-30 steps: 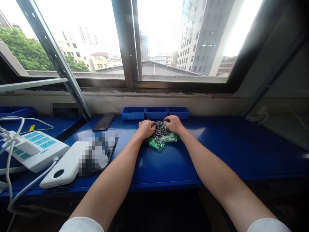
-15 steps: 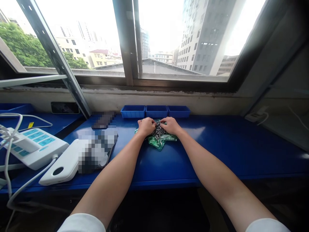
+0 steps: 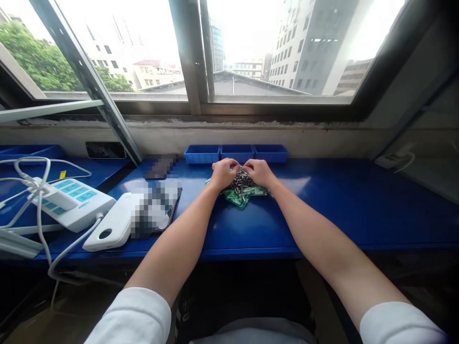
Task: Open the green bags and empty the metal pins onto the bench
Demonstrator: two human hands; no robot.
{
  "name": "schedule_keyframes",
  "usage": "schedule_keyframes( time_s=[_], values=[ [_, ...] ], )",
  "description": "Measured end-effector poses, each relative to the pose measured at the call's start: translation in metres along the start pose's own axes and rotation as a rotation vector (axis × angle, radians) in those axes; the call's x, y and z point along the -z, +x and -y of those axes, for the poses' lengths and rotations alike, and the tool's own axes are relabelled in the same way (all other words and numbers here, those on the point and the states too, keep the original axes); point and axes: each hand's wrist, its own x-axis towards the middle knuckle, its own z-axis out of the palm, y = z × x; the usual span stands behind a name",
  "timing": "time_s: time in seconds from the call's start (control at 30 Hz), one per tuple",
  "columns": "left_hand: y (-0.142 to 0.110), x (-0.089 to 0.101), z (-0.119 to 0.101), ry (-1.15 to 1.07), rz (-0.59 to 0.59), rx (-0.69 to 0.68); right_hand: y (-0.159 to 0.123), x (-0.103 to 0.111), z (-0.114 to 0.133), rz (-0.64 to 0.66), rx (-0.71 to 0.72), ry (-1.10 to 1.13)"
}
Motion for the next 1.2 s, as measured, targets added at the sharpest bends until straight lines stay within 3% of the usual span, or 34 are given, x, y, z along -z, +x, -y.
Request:
schedule_keyframes(
  time_s=[0.33, 0.43, 0.53, 0.73, 0.93, 1.2],
  values=[
    [0.002, 0.000, 0.002, 0.065, -0.011, 0.066, 0.000, 0.007, 0.006, -0.060, -0.081, 0.415],
    [0.003, -0.002, 0.005, 0.080, -0.082, 0.056, 0.003, 0.010, 0.000, -0.130, -0.129, 0.291],
    [0.004, -0.003, 0.012, 0.123, -0.116, 0.114, 0.007, 0.014, -0.013, -0.206, -0.155, -0.005],
    [0.005, -0.001, 0.019, 0.192, -0.084, 0.143, 0.011, 0.018, -0.039, -0.082, -0.348, -0.391],
    [0.003, -0.001, 0.014, 0.246, -0.008, 0.141, 0.009, 0.018, -0.048, 0.079, -0.495, -0.509],
    [0.004, -0.004, 0.019, 0.282, 0.081, 0.142, 0.008, 0.019, -0.058, 0.080, -0.499, -0.479]
  ],
)
